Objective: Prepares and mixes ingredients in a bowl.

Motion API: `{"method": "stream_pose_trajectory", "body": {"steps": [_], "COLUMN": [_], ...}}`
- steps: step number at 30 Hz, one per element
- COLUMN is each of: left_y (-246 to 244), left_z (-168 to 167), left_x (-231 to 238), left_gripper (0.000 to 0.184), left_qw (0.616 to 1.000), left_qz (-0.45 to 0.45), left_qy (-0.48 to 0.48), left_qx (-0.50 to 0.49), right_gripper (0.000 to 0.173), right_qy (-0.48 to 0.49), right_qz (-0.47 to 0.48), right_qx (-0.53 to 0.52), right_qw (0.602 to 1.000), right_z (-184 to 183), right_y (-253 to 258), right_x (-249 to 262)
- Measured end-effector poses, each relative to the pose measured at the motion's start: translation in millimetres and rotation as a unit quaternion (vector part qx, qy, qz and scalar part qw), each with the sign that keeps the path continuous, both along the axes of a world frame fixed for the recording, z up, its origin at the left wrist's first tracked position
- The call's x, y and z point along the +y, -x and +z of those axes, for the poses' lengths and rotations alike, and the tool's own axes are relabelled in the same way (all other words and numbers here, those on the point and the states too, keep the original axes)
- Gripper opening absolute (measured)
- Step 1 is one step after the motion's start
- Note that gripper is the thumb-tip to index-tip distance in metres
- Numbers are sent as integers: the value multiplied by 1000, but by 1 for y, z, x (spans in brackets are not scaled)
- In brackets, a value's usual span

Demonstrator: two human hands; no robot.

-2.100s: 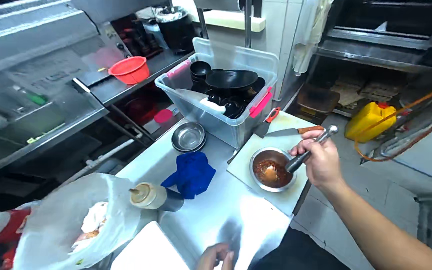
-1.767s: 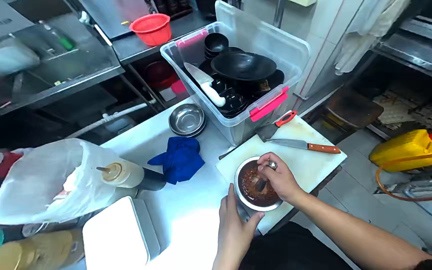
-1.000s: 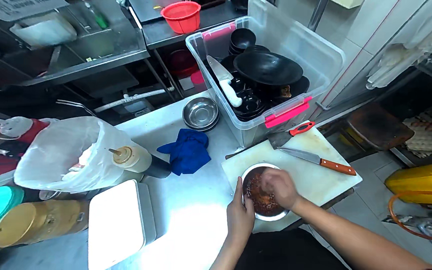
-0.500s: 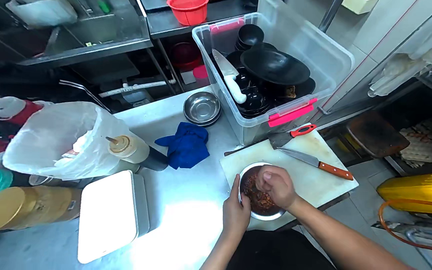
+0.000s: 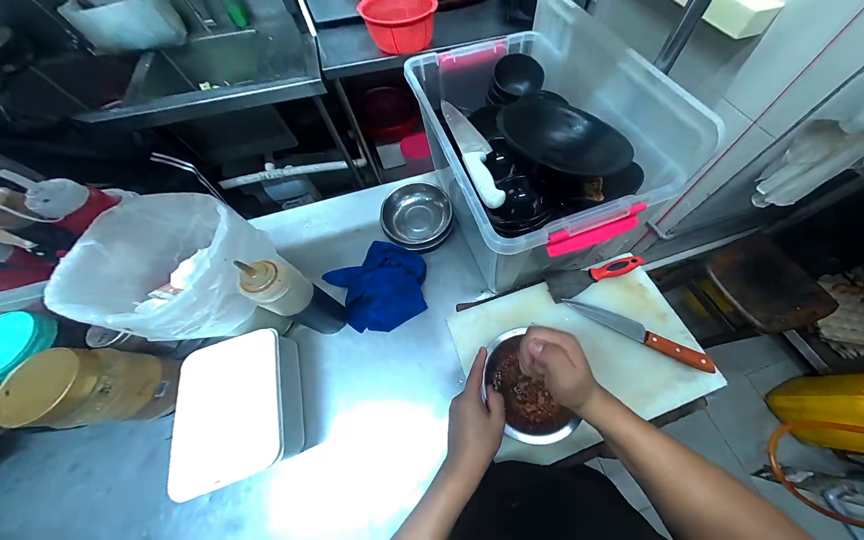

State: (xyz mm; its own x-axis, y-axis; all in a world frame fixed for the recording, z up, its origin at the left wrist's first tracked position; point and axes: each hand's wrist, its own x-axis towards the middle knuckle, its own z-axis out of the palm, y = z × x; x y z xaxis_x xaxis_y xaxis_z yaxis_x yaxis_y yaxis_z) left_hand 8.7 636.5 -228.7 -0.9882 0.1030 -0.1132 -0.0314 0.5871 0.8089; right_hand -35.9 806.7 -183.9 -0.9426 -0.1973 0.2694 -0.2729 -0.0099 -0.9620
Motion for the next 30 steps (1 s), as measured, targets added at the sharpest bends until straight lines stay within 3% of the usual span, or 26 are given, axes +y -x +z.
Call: {"method": "stream_pose_trajectory", "body": {"steps": [4, 7, 10, 13, 15, 19, 21, 24, 27, 30], "left_y": [-2, -4, -4, -3, -6, -3, -6, -2, 1, -4], "left_z": [2, 3, 2, 0, -2, 1, -1, -4, -5, -9], "left_x": [0, -2, -1, -3, -5, -1, -3, -4, -2, -4], "left_gripper": [61, 61, 61, 61, 61, 60, 61, 60, 58, 57], "left_qw": [1000, 1000, 1000, 1000, 1000, 1000, 1000, 1000, 1000, 999], "left_qz": [-4, -10, -6, -8, -4, 1, -1, 1, -3, -7], "left_qy": [3, 8, 4, 6, 7, 8, 11, -3, -10, -2], "left_qx": [-23, -19, -23, -19, -7, -8, -9, 13, 24, 36], "right_gripper": [43, 44, 45, 40, 39, 42, 41, 39, 41, 37], "right_qy": [-40, -47, 39, 120, 126, 156, 192, 181, 182, 76], "right_qz": [20, 15, -46, -29, -18, -96, -80, -31, -43, -6], "right_qx": [-2, -8, 18, -59, -83, -17, -70, -114, -74, -72], "right_qw": [999, 999, 998, 991, 988, 983, 976, 976, 980, 994], "right_z": [-20, -13, -4, -27, -27, -15, -27, -23, -8, -22], "right_y": [-10, -8, 6, -7, -14, 5, -4, -12, -15, -28], "right_x": [-6, 5, -1, -20, -20, -16, -24, -20, -13, -14]}}
